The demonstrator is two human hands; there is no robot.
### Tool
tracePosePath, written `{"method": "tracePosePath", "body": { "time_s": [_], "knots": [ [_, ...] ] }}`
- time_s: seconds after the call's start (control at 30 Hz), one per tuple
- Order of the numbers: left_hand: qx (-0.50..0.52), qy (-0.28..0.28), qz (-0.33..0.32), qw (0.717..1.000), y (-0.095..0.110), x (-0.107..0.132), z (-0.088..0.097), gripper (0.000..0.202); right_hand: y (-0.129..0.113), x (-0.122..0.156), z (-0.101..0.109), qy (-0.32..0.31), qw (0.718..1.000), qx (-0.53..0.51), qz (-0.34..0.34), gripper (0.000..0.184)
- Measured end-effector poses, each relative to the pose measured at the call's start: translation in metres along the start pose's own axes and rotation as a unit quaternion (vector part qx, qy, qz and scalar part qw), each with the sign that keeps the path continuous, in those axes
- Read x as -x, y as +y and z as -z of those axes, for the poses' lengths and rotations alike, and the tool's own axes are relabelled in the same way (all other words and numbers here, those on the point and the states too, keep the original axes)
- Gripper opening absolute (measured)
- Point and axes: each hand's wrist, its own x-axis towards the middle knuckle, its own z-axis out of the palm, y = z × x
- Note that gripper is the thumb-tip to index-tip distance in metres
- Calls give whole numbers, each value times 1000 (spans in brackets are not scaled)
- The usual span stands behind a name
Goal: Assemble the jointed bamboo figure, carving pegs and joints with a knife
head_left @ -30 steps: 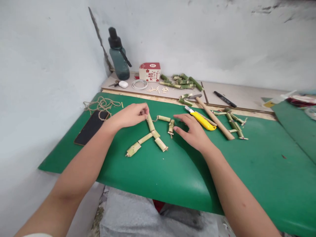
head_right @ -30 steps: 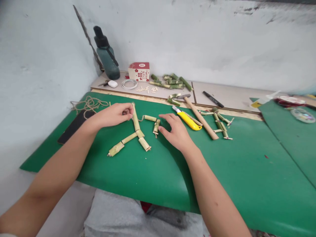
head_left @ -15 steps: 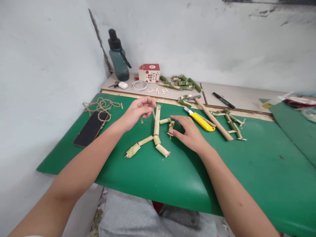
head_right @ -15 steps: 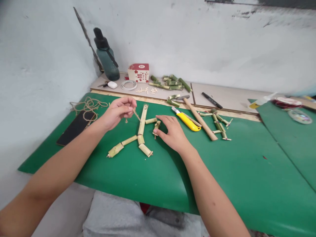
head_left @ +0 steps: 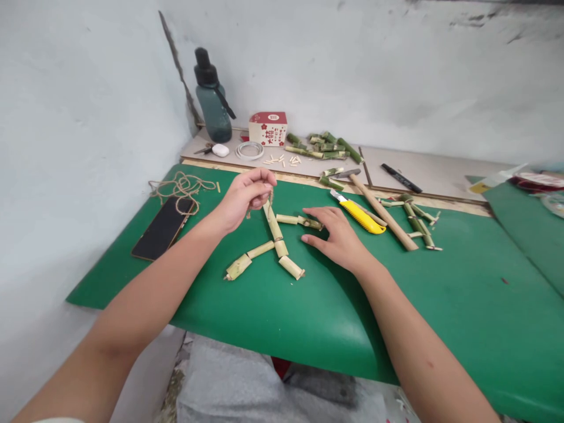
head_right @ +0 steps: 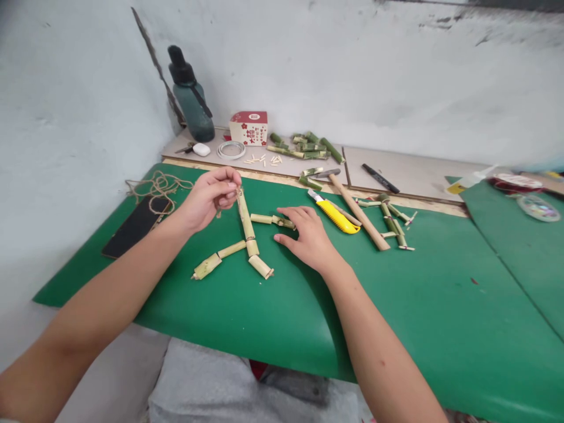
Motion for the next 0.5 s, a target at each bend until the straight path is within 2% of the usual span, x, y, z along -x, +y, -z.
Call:
{"method": "tracePosePath", "body": {
  "time_s": [0.2,0.33,0.5],
  "knots": [
    [-17,38,-39,998,-2,-2,2,33,7,-1,0,31,999,11,-19,37],
    [-20,18,-28,999,1,0,-1,32,8,-2,1,27,999,7,-32,25],
    [-8,-20,-8,1000,4,4,-3,29,6,-2,2,25,999,-2,-33,22]
  ]
}}
